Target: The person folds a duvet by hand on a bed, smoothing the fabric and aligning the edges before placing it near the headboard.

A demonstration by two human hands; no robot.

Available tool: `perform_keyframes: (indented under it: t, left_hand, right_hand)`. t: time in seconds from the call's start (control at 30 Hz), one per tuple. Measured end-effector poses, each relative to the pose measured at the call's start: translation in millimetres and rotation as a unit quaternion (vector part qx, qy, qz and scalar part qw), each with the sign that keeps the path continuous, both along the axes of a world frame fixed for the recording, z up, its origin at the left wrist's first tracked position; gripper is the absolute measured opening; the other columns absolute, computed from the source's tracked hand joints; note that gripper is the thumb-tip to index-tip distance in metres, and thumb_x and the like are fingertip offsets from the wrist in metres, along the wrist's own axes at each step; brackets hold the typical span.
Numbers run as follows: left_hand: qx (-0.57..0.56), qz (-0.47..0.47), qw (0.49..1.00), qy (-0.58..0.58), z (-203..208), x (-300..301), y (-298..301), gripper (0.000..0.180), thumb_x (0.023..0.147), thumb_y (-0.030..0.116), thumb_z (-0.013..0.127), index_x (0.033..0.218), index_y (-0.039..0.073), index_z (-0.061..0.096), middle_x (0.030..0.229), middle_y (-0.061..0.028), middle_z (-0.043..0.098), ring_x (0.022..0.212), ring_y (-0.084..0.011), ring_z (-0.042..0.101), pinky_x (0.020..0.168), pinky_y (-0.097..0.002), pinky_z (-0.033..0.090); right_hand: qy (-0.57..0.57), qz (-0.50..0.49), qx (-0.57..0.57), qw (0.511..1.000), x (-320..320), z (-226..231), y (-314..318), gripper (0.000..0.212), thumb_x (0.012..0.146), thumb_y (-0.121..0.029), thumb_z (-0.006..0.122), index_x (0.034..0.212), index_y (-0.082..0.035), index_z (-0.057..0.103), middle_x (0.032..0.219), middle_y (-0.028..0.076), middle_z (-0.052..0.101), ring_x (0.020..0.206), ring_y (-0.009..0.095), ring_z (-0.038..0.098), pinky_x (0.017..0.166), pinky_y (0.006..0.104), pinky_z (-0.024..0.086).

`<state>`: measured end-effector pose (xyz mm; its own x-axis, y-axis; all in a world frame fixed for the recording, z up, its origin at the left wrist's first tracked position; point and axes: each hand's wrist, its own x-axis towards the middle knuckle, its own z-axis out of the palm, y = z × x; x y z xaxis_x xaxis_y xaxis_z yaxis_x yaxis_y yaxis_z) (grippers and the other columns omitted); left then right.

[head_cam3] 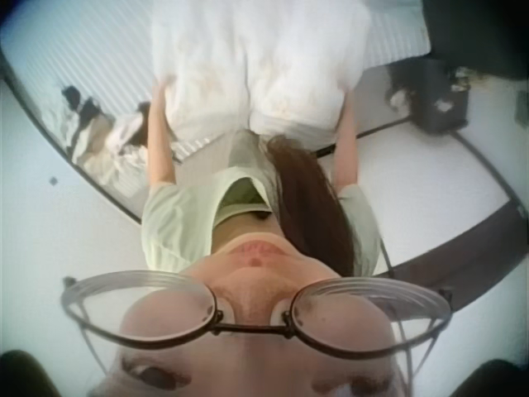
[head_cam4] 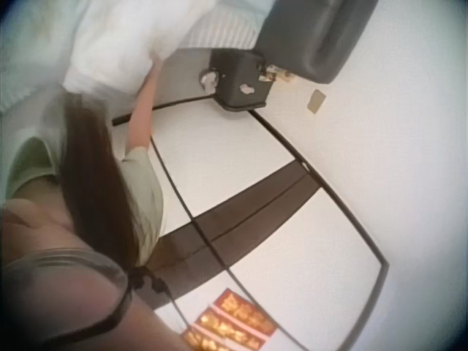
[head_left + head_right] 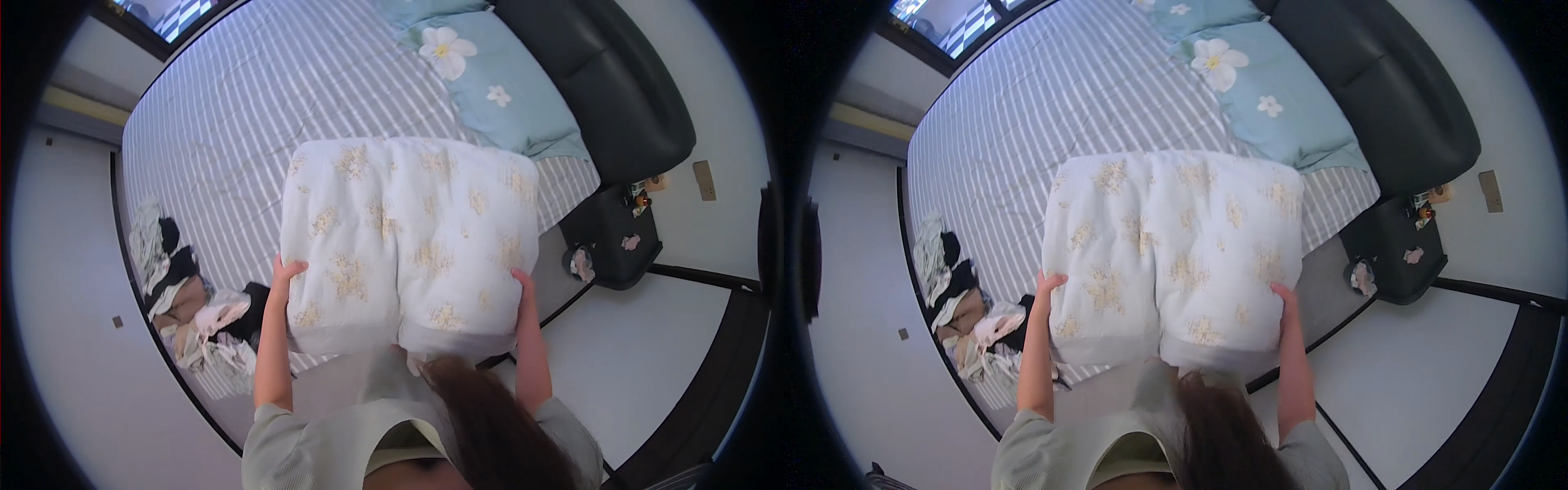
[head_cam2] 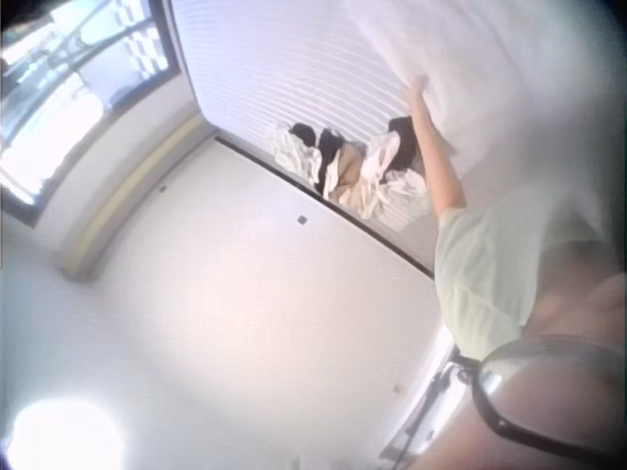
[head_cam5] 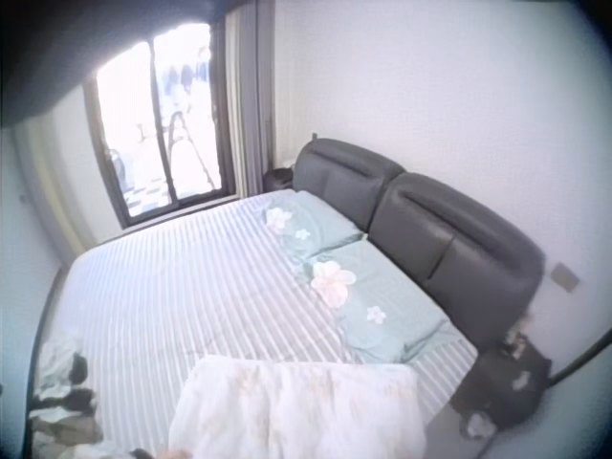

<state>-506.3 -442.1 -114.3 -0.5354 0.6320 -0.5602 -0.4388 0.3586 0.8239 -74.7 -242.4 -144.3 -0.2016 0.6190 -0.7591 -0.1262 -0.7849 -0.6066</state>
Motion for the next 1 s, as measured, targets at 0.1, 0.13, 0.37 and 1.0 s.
perform_keyframes:
  t: [0.1,0.13,0.37,1.0]
  left_hand:
    - [-0.015,-0.056,0.998,0.039,-8,3,41,0.053,0.057,0.016,0.062,0.106,-0.004,0.052,0.09,-0.0094,0.059,0.077,-0.019,0.057,0.073,-0.0299,0.045]
    - [-0.015,-0.061,0.997,0.039,-13,7,57,0.053,0.057,0.016,0.062,0.106,-0.004,0.052,0.09,-0.0094,0.059,0.077,-0.019,0.057,0.073,-0.0299,0.045]
    - [-0.025,-0.119,0.99,0.068,-18,32,214,0.059,0.052,0.013,0.06,0.108,-0.003,0.051,0.091,-0.0088,0.058,0.081,-0.0184,0.055,0.075,-0.0286,0.044]
    - [0.127,-0.109,0.778,0.606,77,-24,664,0.068,0.067,0.019,0.07,0.127,0.01,0.041,0.11,-0.0118,0.054,0.099,-0.0253,0.053,0.083,-0.0334,0.043]
  right_hand:
    - [0.0,-0.022,0.008,1.0,14,1,18,0.063,0.066,-0.026,0.061,0.12,0.001,0.044,0.106,0.016,0.056,0.092,0.027,0.056,0.08,0.0369,0.047]
    - [0.001,-0.035,-0.012,0.999,19,4,25,0.063,0.066,-0.026,0.061,0.12,0.002,0.044,0.106,0.016,0.056,0.092,0.028,0.056,0.08,0.0366,0.047]
    - [0.061,-0.098,-0.043,0.992,48,-7,110,0.058,0.07,-0.025,0.057,0.119,0.004,0.044,0.105,0.018,0.056,0.093,0.03,0.056,0.081,0.0371,0.046]
    - [0.203,-0.34,0.025,0.918,-45,-75,376,0.046,0.078,-0.025,0.057,0.115,0.0,0.049,0.11,0.011,0.055,0.097,0.026,0.054,0.086,0.0347,0.043]
